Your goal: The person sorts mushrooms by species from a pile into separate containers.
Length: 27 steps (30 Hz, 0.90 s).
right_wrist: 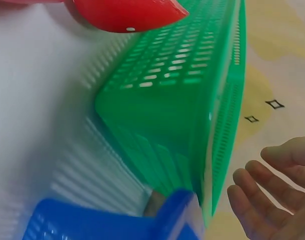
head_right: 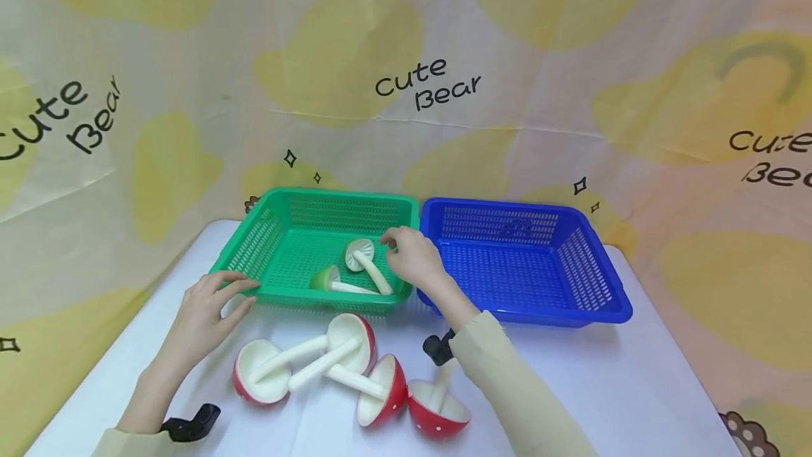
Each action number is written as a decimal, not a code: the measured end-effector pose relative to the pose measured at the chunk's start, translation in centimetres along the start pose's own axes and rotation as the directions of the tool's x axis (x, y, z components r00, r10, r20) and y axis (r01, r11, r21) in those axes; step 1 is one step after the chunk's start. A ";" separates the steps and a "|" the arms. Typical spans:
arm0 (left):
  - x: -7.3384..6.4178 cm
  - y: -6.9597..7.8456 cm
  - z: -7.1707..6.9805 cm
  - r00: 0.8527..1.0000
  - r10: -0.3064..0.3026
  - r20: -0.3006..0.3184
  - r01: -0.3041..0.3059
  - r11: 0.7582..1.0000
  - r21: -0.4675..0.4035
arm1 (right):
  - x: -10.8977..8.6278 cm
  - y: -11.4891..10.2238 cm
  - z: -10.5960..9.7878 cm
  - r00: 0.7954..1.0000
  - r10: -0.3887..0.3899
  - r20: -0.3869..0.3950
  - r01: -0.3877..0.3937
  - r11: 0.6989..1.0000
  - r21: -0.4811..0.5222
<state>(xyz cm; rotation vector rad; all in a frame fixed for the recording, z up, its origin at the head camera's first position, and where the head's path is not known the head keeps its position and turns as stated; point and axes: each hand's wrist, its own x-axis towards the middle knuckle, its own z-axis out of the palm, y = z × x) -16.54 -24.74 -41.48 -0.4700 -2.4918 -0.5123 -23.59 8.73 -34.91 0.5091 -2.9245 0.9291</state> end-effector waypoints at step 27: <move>-1.0 7.7 -0.6 0.970 -0.002 0.242 0.004 1.000 -0.008 | -7.5 3.9 -5.1 0.972 -0.098 -0.214 0.086 0.994 -0.064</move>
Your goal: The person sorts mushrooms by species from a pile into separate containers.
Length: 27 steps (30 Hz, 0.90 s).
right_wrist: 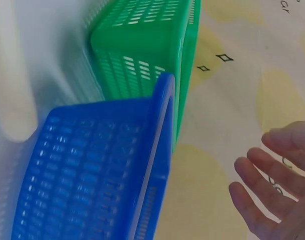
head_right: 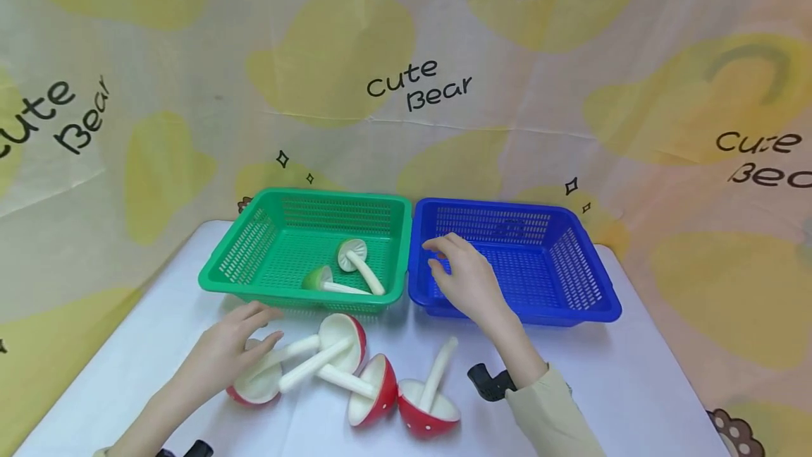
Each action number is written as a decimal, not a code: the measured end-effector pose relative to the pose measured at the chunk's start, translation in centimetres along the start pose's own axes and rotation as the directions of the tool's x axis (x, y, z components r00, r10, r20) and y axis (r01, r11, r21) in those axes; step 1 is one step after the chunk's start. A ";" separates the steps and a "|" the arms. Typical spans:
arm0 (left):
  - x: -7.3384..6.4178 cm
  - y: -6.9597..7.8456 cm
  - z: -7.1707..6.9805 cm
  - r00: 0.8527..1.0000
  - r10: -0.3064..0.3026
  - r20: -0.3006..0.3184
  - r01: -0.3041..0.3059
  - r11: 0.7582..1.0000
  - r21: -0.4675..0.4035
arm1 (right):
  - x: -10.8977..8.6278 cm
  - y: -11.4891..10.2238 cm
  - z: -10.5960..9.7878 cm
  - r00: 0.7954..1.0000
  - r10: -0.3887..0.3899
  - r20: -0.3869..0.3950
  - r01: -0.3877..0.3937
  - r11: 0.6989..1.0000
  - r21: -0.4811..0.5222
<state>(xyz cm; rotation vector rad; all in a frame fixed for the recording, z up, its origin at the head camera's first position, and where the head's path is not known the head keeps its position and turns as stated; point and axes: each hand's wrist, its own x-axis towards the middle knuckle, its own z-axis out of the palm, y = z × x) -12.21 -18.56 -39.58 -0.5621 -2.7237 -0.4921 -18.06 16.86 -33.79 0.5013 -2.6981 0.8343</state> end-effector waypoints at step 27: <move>-0.6 0.6 2.7 0.987 0.098 0.131 -0.102 0.995 0.022 | -8.5 6.4 -3.1 0.963 0.150 -0.225 -0.162 0.986 -0.037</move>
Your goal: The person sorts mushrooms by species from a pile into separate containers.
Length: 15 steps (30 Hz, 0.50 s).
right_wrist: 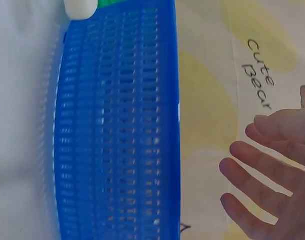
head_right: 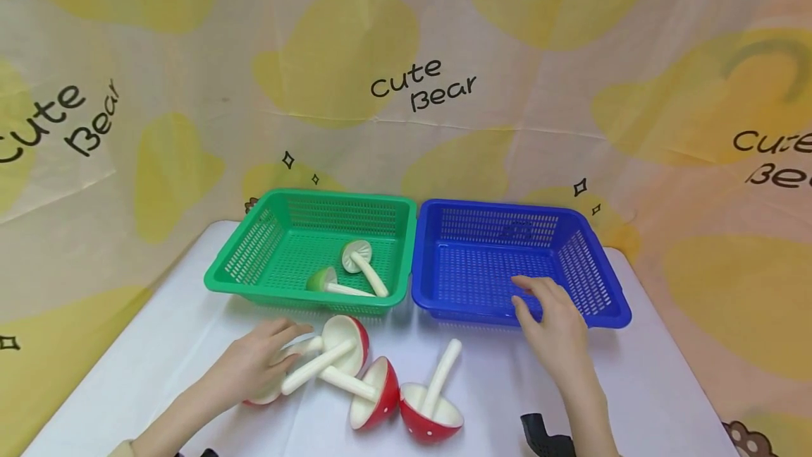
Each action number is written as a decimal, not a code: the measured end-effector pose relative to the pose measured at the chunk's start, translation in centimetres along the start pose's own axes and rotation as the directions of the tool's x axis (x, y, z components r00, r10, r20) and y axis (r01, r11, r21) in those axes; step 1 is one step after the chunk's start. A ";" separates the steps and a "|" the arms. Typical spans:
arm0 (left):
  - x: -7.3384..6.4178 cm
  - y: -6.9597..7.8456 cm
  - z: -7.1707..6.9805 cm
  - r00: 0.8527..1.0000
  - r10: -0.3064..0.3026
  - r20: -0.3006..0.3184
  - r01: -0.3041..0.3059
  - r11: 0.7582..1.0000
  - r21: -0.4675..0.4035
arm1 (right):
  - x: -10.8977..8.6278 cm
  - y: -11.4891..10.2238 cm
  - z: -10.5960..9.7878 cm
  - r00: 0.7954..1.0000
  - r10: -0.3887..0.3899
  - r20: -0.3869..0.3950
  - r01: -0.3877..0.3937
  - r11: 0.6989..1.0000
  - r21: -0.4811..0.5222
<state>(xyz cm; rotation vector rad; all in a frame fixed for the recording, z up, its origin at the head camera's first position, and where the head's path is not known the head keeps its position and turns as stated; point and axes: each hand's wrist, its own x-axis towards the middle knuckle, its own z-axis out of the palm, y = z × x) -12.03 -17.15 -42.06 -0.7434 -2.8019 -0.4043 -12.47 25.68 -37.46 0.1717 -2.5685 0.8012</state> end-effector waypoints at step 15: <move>-0.1 0.0 0.5 0.997 -0.008 0.081 0.006 1.000 0.026 | -2.0 5.0 -0.7 0.999 0.018 -0.043 -0.025 0.986 -0.165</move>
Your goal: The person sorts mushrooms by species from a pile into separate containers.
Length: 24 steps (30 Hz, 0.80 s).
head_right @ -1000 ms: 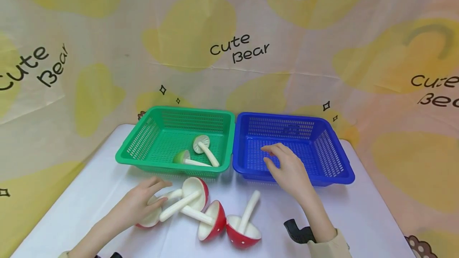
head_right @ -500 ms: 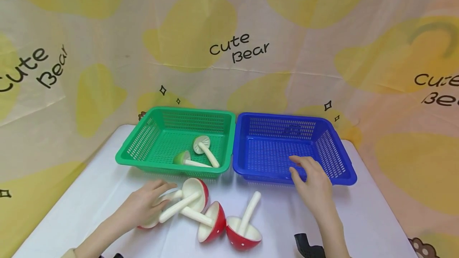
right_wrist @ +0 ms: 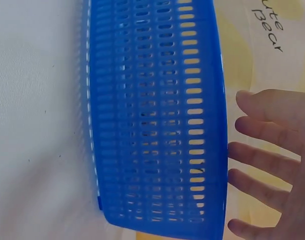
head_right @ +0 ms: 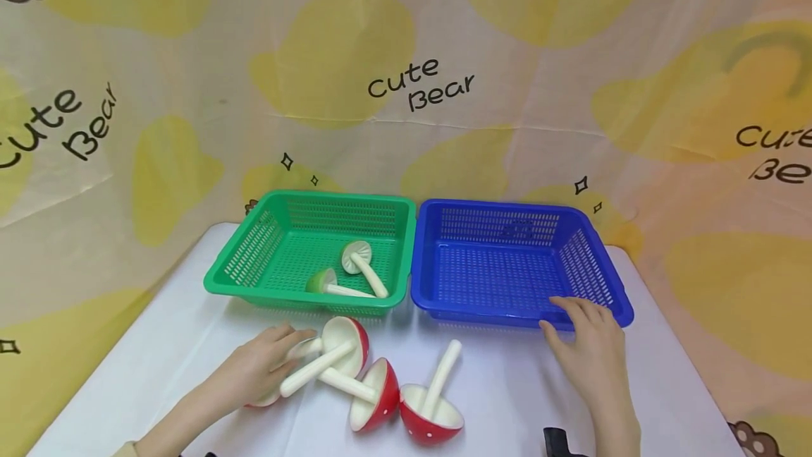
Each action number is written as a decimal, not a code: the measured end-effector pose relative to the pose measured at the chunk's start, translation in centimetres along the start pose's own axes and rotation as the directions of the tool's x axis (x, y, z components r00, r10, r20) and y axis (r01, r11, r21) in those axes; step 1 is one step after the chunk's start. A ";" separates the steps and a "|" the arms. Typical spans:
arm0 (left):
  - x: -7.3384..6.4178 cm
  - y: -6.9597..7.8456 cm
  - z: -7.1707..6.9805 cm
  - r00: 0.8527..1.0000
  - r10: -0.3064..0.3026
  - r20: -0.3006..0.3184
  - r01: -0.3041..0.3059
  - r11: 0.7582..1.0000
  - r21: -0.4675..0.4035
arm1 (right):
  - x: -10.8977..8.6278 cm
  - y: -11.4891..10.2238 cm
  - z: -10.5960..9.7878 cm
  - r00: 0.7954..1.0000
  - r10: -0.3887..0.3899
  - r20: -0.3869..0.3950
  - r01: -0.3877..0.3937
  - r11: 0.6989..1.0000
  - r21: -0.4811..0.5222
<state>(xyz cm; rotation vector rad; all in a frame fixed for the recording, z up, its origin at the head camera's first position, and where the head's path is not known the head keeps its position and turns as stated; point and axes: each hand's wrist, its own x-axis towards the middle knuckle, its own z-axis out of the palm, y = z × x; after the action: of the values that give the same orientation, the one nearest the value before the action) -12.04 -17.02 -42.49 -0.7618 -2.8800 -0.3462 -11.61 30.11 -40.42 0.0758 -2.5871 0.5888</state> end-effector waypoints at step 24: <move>-0.4 -0.3 -0.2 1.000 -0.011 -0.011 0.010 1.000 -0.020 | -0.5 2.0 0.6 0.999 0.003 -0.046 -0.006 0.997 -0.074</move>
<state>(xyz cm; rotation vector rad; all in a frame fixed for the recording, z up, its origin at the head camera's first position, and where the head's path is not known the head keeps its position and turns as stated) -11.81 -17.54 -42.49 -0.7458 -2.8753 -0.3804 -11.72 31.64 -41.87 0.0316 -2.5618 0.4894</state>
